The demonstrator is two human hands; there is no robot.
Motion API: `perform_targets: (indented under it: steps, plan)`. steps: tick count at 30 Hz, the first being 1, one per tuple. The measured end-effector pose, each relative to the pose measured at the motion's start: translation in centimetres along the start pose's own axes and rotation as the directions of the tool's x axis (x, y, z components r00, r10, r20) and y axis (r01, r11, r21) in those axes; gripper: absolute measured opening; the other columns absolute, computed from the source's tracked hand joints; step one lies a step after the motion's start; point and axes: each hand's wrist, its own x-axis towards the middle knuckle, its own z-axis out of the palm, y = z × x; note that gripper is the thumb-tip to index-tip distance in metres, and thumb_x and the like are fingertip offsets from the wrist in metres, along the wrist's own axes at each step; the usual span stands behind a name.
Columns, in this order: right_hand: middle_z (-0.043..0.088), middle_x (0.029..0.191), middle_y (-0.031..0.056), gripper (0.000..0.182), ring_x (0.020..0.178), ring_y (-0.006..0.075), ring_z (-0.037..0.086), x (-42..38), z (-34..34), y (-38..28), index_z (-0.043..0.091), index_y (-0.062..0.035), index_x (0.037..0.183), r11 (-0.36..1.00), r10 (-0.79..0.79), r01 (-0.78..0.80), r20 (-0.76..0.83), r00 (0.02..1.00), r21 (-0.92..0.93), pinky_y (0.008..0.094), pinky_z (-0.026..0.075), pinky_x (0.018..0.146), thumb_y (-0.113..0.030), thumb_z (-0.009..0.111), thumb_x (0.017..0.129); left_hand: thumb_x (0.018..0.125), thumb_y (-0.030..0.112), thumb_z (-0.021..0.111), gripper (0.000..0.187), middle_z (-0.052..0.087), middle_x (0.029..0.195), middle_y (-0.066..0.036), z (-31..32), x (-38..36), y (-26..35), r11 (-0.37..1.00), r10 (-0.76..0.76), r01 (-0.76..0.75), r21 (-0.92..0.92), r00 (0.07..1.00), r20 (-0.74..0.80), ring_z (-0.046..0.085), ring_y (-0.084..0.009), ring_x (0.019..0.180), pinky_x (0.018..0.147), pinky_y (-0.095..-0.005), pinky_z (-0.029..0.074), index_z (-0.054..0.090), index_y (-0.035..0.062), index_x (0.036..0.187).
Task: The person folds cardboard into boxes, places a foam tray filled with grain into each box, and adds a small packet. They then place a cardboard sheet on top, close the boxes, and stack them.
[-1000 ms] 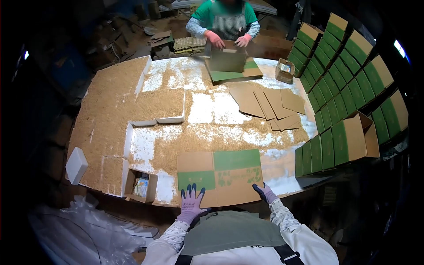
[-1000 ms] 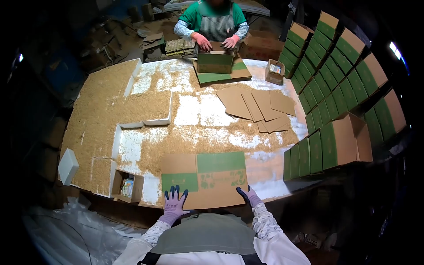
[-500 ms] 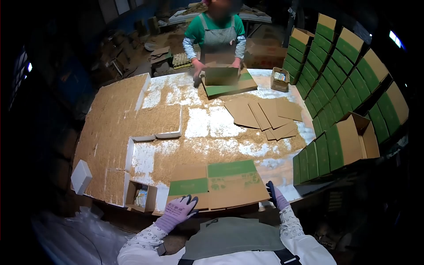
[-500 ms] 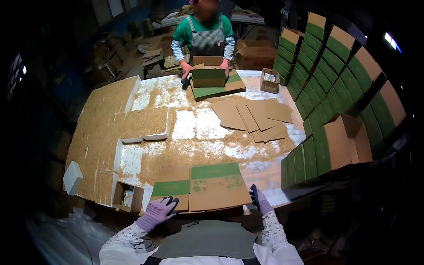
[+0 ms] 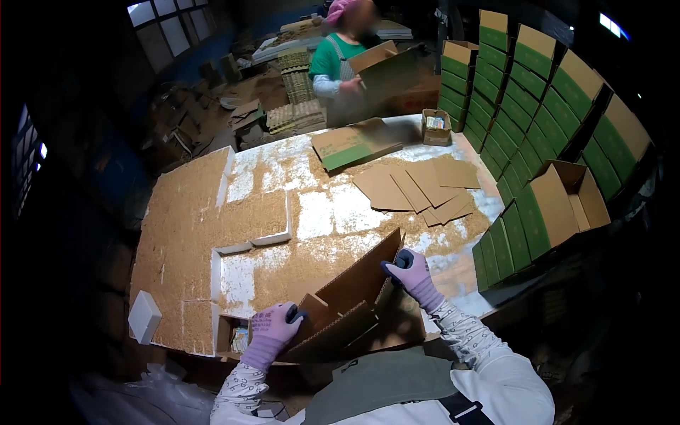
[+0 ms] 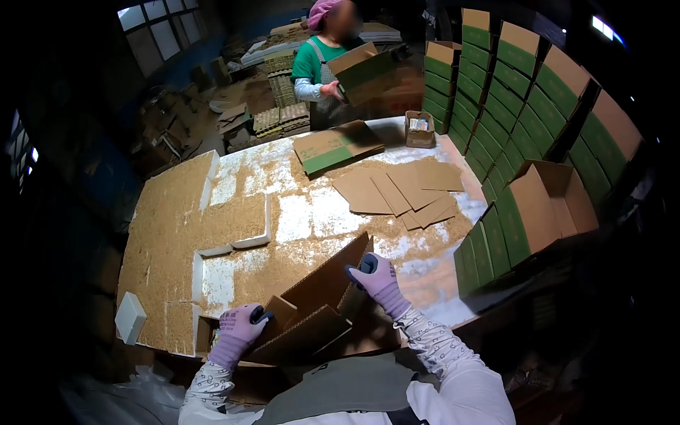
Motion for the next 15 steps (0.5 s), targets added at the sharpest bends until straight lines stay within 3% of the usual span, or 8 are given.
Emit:
perform_targets:
  steps: [1, 4, 6, 9, 10, 11, 14, 15]
  plan:
    - [0.056, 0.062, 0.0094, 0.037, 0.065, 0.0164, 0.062, 0.5, -0.9, 1.1, 0.052, -0.0030, 0.070, 0.916, -0.139, 0.131, 0.007, 0.990, -0.380, 0.0339, 0.049, 0.058, -0.030, 0.078, 0.074, 0.084, 0.041, 0.062, 0.028, 0.065, 0.079, -0.012, -1.1, 0.4, 1.4, 0.998, -0.057, 0.054, 0.043, 0.996, 0.063, 0.065, -0.0313, 0.075, 0.067, -0.0434, 0.049, 0.064, 0.0130, 0.085]
    - [0.065, 0.073, 0.0113, 0.028, 0.073, 0.0254, 0.067, -1.7, -0.5, -6.4, 0.059, -0.0028, 0.080, 0.512, -0.066, 0.499, 0.547, 0.834, -0.699, 0.0389, 0.053, 0.068, -0.029, 0.069, 0.078, 0.081, 0.041, 0.060, 0.028, 0.066, 0.075, -0.010, -1.5, 1.2, 5.7, 0.999, -0.004, 0.003, 0.048, 0.999, 0.039, 0.066, -0.0307, 0.074, 0.066, -0.0435, 0.050, 0.066, 0.0128, 0.079]
    - [0.069, 0.094, 0.0135, 0.037, 0.090, 0.0313, 0.067, -2.4, 2.8, -4.3, 0.065, -0.0083, 0.108, 0.250, 0.276, 0.723, 0.763, 0.584, -0.644, 0.0411, 0.053, 0.080, -0.035, 0.063, 0.082, 0.083, 0.045, 0.061, 0.031, 0.068, 0.079, -0.012, 4.7, 3.3, 7.5, 0.982, 0.175, -0.178, 0.064, 0.983, 0.049, 0.067, -0.0305, 0.075, 0.069, -0.0438, 0.051, 0.067, 0.0143, 0.081]
    - [0.062, 0.117, 0.0125, 0.030, 0.104, 0.0302, 0.062, -2.1, 0.6, 5.4, 0.064, -0.0105, 0.110, 0.262, 0.252, 0.895, 0.921, 0.296, -0.360, 0.0393, 0.049, 0.089, -0.027, 0.063, 0.085, 0.084, 0.033, 0.061, 0.022, 0.066, 0.092, -0.006, 11.2, 3.5, 6.6, 0.826, 0.482, -0.529, 0.197, 0.842, 0.242, 0.066, -0.0275, 0.086, 0.071, -0.0421, 0.052, 0.065, 0.0143, 0.094]
    - [0.055, 0.127, 0.0109, 0.029, 0.113, 0.0300, 0.056, -1.3, -0.8, 7.0, 0.064, -0.0147, 0.112, 0.395, 0.188, 0.841, 0.929, 0.320, -0.370, 0.0405, 0.047, 0.094, -0.022, 0.063, 0.084, 0.085, 0.028, 0.059, 0.021, 0.065, 0.098, -0.004, 10.6, 3.9, 6.1, 0.737, 0.553, -0.606, 0.299, 0.795, 0.249, 0.065, -0.0252, 0.090, 0.074, -0.0419, 0.052, 0.065, 0.0154, 0.100]
    - [0.053, 0.130, 0.0116, 0.031, 0.116, 0.0311, 0.054, -1.4, -3.3, 4.5, 0.063, -0.0165, 0.114, 0.273, 0.065, 0.898, 0.938, 0.341, -0.345, 0.0417, 0.045, 0.096, -0.019, 0.062, 0.084, 0.085, 0.020, 0.054, 0.035, 0.060, 0.119, -0.007, 10.4, 4.3, 4.9, 0.592, 0.780, -0.655, 0.470, 0.612, -0.129, 0.060, -0.0247, 0.107, 0.090, -0.0432, 0.050, 0.063, 0.0178, 0.119]
    - [0.042, 0.142, 0.0165, 0.048, 0.127, 0.0353, 0.045, -4.3, -8.4, 4.7, 0.056, -0.0213, 0.127, -0.010, -0.146, 0.891, 0.882, 0.448, -0.454, 0.0459, 0.041, 0.101, -0.025, 0.067, 0.080, 0.084, 0.019, 0.056, 0.059, 0.042, 0.146, -0.015, 6.5, 5.8, 5.7, 0.771, 0.600, -0.468, 0.432, 0.761, -0.246, 0.043, -0.0316, 0.133, 0.109, -0.0474, 0.037, 0.047, 0.0252, 0.143]
    - [0.032, 0.150, 0.0221, 0.069, 0.135, 0.0432, 0.035, -5.9, -8.3, 1.0, 0.047, -0.0219, 0.139, 0.019, 0.129, 0.847, 0.841, 0.525, -0.531, 0.0498, 0.035, 0.107, -0.037, 0.073, 0.077, 0.078, 0.023, 0.066, 0.066, 0.041, 0.146, -0.015, 6.3, 6.6, 6.0, 0.801, 0.564, -0.447, 0.398, 0.786, -0.254, 0.043, -0.0331, 0.132, 0.110, -0.0488, 0.035, 0.049, 0.0274, 0.142]
